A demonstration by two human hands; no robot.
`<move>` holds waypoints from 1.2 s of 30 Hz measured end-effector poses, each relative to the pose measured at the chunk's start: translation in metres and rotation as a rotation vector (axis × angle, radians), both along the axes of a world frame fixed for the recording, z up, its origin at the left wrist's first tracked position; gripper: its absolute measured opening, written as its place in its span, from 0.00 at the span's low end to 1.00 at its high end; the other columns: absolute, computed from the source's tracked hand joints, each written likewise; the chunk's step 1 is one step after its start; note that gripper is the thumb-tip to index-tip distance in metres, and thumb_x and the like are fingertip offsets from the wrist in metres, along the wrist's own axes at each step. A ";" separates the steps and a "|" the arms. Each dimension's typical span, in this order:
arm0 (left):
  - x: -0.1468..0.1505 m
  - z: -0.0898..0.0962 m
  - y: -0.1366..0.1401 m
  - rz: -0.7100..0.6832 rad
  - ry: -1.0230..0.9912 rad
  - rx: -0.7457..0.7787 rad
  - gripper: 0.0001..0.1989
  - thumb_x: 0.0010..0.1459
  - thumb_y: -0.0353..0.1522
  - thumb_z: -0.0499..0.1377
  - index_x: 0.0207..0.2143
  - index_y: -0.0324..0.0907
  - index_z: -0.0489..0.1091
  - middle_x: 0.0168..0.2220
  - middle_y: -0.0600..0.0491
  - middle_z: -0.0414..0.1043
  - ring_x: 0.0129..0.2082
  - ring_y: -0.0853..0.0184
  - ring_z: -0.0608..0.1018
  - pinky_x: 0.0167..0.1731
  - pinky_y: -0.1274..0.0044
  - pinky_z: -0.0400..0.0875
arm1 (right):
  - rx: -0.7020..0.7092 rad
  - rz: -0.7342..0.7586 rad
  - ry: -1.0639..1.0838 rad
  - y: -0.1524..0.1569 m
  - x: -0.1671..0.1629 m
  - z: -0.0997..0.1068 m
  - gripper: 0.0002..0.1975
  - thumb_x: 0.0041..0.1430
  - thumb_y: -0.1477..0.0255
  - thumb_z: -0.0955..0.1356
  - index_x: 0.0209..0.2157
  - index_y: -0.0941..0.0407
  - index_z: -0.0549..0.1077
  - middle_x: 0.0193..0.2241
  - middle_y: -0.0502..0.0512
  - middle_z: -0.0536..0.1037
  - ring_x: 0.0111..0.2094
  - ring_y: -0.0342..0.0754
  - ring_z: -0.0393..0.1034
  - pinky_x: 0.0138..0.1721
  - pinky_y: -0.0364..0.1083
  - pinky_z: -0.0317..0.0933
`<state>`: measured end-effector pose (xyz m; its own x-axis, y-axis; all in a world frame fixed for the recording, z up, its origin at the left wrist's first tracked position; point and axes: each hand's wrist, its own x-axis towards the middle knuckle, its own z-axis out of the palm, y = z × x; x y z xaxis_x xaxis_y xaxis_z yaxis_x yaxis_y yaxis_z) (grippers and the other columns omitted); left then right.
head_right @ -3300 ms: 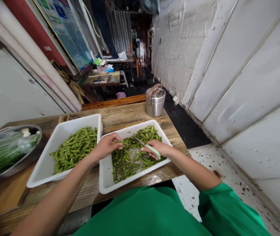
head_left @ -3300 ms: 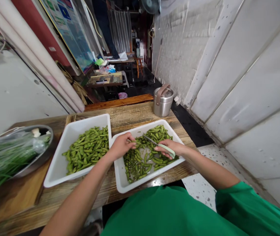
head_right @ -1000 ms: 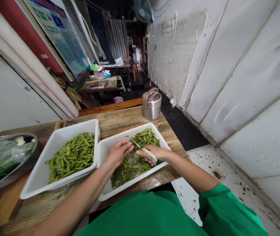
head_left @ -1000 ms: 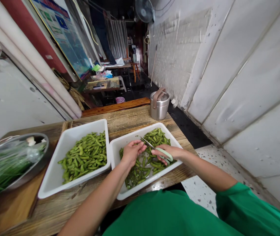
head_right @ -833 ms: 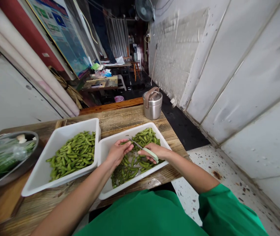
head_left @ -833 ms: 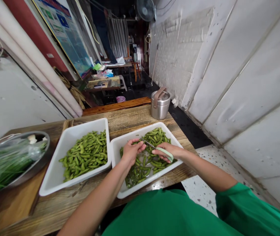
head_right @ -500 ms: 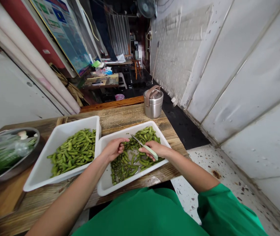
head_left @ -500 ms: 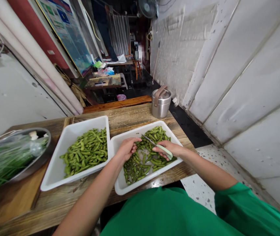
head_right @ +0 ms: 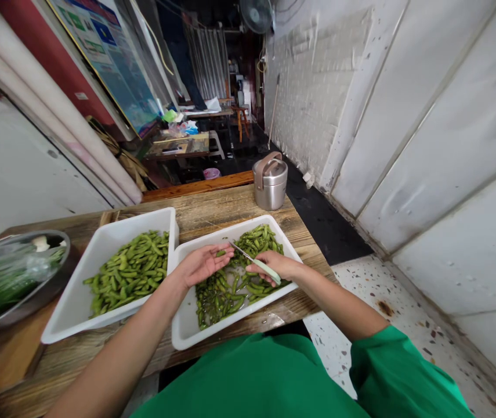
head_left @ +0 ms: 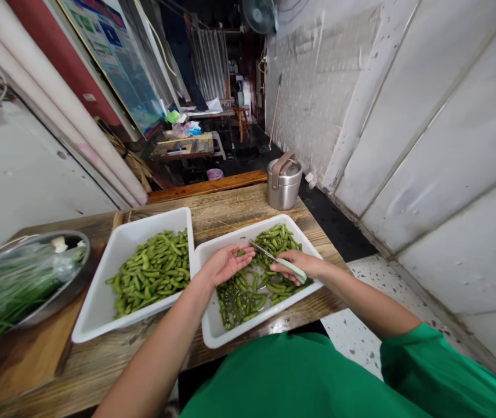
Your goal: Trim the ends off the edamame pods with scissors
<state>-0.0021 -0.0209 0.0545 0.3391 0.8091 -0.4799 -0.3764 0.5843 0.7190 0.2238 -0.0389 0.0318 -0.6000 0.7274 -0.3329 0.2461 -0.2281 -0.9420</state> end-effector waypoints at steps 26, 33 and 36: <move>0.002 -0.011 -0.002 0.204 0.201 0.091 0.07 0.47 0.18 0.57 0.32 0.31 0.70 0.29 0.46 0.73 0.30 0.70 0.76 0.33 0.83 0.72 | 0.029 0.035 -0.027 -0.004 -0.002 0.011 0.20 0.46 0.55 0.67 0.25 0.59 0.62 0.15 0.43 0.63 0.12 0.35 0.57 0.11 0.36 0.55; 0.007 -0.013 -0.005 0.119 0.254 0.114 0.02 0.48 0.21 0.57 0.26 0.32 0.68 0.27 0.45 0.74 0.28 0.69 0.77 0.31 0.82 0.73 | 0.054 0.097 -0.043 -0.012 -0.004 0.027 0.21 0.51 0.53 0.62 0.24 0.59 0.61 0.15 0.44 0.64 0.13 0.36 0.58 0.13 0.37 0.53; 0.011 -0.013 -0.008 0.083 0.274 0.113 0.02 0.48 0.20 0.57 0.25 0.32 0.68 0.26 0.45 0.74 0.27 0.70 0.77 0.30 0.83 0.73 | 0.068 0.103 -0.041 -0.012 -0.005 0.028 0.21 0.50 0.54 0.63 0.24 0.59 0.62 0.15 0.45 0.64 0.12 0.36 0.58 0.12 0.37 0.52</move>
<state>0.0086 -0.0286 0.0413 0.1402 0.8821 -0.4498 -0.2025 0.4702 0.8590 0.2190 -0.0513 0.0600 -0.6595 0.6844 -0.3109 0.3040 -0.1355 -0.9430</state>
